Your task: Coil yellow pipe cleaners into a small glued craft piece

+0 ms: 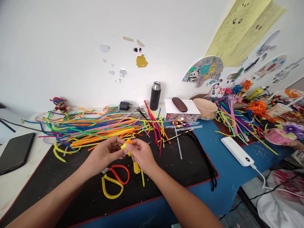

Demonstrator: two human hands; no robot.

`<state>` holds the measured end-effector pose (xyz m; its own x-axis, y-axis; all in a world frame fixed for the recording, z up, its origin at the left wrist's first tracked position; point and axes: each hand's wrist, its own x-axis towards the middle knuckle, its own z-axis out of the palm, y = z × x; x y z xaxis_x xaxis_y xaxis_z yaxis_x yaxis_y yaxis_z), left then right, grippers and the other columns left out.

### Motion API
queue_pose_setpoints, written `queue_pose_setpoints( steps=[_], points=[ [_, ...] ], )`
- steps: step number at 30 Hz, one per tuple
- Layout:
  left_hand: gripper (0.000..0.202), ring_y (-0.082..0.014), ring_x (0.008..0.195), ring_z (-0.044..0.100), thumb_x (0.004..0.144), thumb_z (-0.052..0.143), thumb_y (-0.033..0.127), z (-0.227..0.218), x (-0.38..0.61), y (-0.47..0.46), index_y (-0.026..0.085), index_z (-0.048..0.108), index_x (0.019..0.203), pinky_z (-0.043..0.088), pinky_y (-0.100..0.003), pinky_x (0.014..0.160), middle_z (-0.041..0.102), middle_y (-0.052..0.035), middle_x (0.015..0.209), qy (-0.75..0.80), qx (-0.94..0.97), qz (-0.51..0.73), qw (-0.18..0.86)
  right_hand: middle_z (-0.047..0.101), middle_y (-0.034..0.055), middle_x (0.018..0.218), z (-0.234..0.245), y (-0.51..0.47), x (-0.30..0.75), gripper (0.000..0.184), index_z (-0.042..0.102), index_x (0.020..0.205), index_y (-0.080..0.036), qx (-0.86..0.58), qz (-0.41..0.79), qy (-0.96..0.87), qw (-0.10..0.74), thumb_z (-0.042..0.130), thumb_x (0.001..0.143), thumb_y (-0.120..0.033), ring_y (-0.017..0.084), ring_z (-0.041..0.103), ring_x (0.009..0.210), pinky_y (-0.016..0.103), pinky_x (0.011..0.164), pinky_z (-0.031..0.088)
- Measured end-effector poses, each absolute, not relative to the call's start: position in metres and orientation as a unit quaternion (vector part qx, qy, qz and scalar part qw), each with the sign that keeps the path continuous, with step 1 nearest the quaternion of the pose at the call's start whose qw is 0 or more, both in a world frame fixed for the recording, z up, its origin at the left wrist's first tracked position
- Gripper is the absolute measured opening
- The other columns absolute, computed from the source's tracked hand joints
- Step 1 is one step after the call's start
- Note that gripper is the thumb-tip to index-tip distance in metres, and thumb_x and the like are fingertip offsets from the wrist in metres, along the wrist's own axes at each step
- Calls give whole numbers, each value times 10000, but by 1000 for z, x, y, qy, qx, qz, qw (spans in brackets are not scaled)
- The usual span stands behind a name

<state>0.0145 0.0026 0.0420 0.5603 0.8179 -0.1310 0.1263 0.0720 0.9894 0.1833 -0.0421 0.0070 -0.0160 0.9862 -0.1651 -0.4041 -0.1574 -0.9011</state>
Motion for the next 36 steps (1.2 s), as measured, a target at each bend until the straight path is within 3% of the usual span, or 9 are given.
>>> queue_pose_setpoints(
  steps=[8, 14, 18, 36],
  points=[
    [358, -180, 709, 687, 827, 806, 503, 38, 14, 5, 198, 664, 948, 583, -318, 699, 726, -20, 805, 387, 620, 311, 608, 375, -141, 428, 6, -45, 186, 446, 663, 888, -182, -442, 622, -345, 547, 841, 765, -572, 51, 250, 364, 214, 389, 173],
    [354, -186, 710, 702, 841, 784, 506, 29, 13, 11, 200, 637, 941, 583, -316, 695, 726, -20, 775, 406, 617, 322, 592, 360, -134, 432, 5, -47, 187, 452, 620, 756, -194, -451, 621, -345, 541, 844, 762, -587, 45, 242, 373, 212, 398, 181],
    [366, -181, 694, 693, 818, 796, 509, 30, 14, 12, 194, 645, 926, 584, -310, 679, 722, -20, 755, 409, 613, 328, 591, 351, -132, 435, 6, -47, 187, 456, 647, 768, -190, -451, 621, -349, 538, 837, 765, -605, 50, 245, 377, 210, 400, 193],
    [394, -148, 597, 685, 707, 915, 465, 34, 15, 16, 171, 701, 859, 568, -251, 602, 744, -21, 696, 396, 483, 323, 711, 360, -127, 433, 7, -47, 188, 439, 647, 775, -192, -449, 616, -362, 536, 821, 786, -595, 55, 247, 383, 218, 406, 179]
  ],
)
